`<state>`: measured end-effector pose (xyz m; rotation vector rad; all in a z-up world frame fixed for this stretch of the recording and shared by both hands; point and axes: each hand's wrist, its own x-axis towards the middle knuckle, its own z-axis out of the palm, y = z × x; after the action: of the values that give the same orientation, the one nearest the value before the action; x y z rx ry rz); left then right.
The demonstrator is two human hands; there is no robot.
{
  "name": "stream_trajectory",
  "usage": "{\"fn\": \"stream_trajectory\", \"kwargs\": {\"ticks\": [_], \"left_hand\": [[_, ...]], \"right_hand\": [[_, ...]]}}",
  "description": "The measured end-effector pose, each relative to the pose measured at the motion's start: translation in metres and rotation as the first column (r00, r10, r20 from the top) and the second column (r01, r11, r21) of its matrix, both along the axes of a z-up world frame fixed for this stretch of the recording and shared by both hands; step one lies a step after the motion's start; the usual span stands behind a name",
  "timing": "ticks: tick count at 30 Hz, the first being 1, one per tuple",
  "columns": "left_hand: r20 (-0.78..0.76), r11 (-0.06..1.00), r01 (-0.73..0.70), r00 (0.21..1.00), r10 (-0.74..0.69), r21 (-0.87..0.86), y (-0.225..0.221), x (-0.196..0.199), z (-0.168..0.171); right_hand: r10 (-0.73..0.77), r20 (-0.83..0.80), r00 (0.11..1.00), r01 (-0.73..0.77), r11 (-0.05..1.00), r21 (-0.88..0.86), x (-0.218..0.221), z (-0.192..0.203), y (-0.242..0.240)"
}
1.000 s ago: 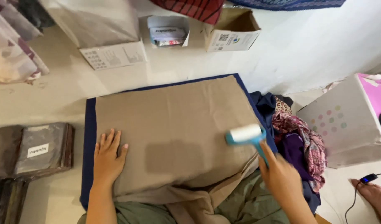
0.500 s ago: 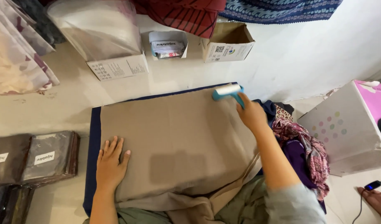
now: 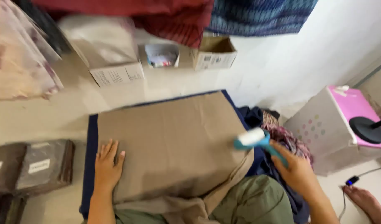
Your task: Cleaning a piece of tan fabric with a lint roller and then folding it neatly.
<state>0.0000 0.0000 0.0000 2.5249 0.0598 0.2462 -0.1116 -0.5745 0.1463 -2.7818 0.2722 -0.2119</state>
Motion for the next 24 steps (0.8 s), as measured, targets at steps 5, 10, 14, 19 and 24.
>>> {"fn": "stream_trajectory", "kwargs": {"ticks": [5, 10, 14, 19, 24], "left_hand": [[0.266, 0.993, -0.061, 0.960, 0.087, -0.105, 0.002, -0.011, 0.013], [0.498, 0.978, -0.142, 0.843, 0.201, -0.155, 0.015, -0.023, 0.011], [0.346, 0.944, -0.198, 0.894, 0.285, -0.265, 0.012, -0.043, 0.040], [0.116, 0.901, -0.331, 0.920, 0.375, -0.281, 0.023, -0.045, 0.035], [0.072, 0.885, -0.438, 0.889, 0.453, -0.160, 0.044, -0.065, 0.005]], "right_hand": [[-0.013, 0.479, 0.878, -0.195, 0.904, 0.381, 0.086, 0.086, 0.039], [-0.007, 0.537, 0.844, -0.387, 0.686, 0.617, 0.188, 0.146, 0.102], [-0.032, 0.338, 0.941, -0.192, 0.769, 0.609, 0.203, 0.161, 0.131], [0.069, 0.370, 0.927, -0.375, 0.221, 0.900, 0.205, 0.117, 0.094], [-0.115, 0.310, 0.944, -0.111, 0.772, 0.626, 0.168, -0.035, 0.024]]}}
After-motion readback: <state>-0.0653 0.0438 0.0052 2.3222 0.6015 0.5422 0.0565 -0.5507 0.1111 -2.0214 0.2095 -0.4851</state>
